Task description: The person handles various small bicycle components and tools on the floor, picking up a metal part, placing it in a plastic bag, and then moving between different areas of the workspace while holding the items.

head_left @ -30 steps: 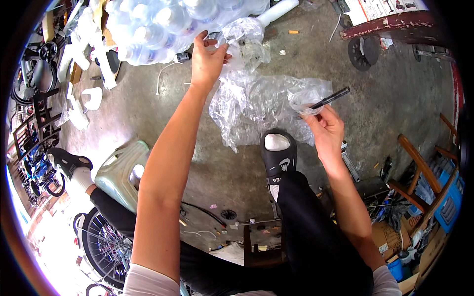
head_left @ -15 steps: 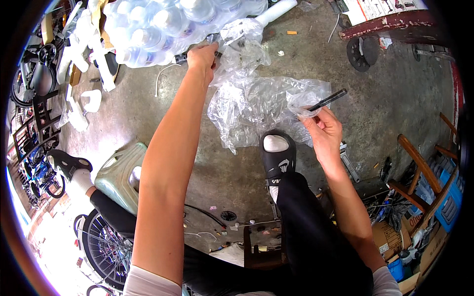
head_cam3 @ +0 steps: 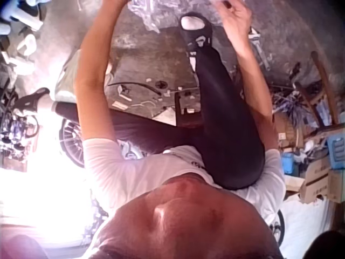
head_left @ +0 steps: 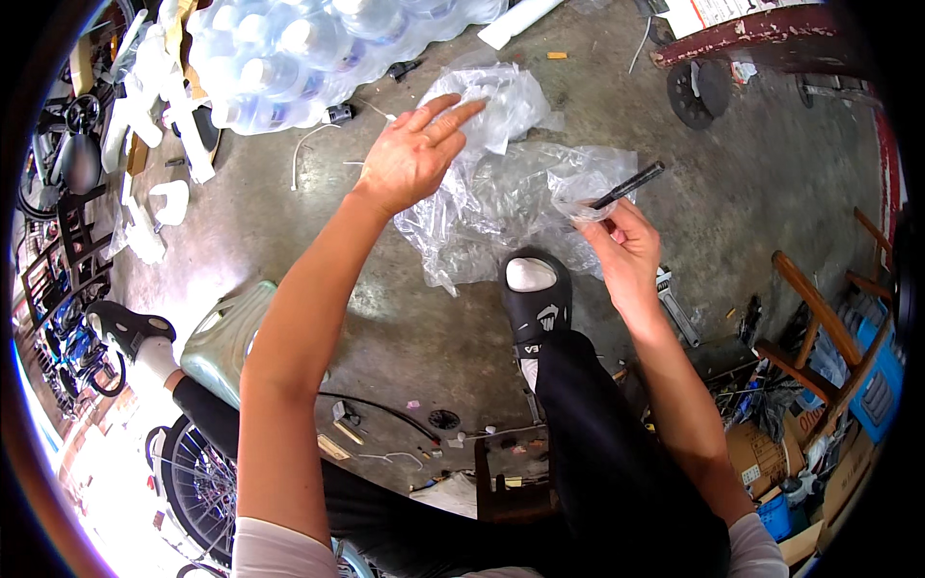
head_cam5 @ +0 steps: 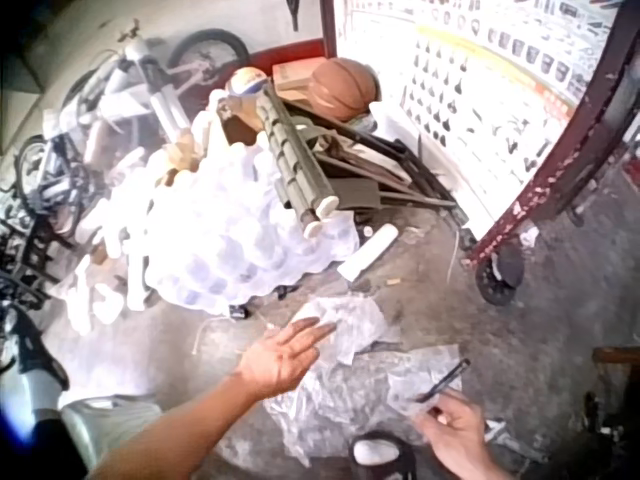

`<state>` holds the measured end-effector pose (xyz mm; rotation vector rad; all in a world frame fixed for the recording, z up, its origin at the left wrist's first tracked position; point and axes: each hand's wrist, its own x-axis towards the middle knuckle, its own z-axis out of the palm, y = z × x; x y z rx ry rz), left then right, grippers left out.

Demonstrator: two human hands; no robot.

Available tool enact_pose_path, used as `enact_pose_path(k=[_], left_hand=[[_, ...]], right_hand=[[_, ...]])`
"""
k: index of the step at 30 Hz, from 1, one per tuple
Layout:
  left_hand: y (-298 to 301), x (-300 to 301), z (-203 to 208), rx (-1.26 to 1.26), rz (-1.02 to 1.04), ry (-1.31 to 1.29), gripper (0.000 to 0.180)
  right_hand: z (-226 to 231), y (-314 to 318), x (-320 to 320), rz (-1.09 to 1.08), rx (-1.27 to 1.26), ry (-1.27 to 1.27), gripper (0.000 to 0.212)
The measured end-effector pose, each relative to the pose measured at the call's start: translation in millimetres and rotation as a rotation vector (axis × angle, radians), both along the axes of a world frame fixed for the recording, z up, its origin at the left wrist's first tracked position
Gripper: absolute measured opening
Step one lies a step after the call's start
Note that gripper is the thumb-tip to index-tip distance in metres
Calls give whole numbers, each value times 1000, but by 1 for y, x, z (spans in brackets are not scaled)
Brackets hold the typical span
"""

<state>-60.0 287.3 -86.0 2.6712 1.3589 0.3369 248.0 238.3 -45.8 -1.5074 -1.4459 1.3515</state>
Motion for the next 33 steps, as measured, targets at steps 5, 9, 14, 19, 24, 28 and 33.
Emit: enact_pose_path(k=[5, 9, 14, 19, 24, 28, 33], left_hand=[[-4, 8, -14, -12, -25, -82, 15], [-2, 11, -27, -35, 228, -145, 29], [11, 32, -21, 11, 503, -52, 45], [30, 33, -36, 103, 704, -179, 59], [41, 35, -39, -283, 778, -300, 85], [40, 37, -35, -302, 658, -180, 83], [38, 24, -46, -330, 651, -407, 66]], right_hand=[[0, 0, 5, 13, 5, 6, 10], [-2, -3, -1, 19, 9, 40, 10], [5, -2, 0, 27, 0, -4, 11], [-4, -5, 4, 26, 0, 13, 11], [-6, -7, 11, 55, -49, 17, 18], [-5, -6, 8, 4, -8, 36, 11], [-3, -6, 7, 5, -17, 55, 12]])
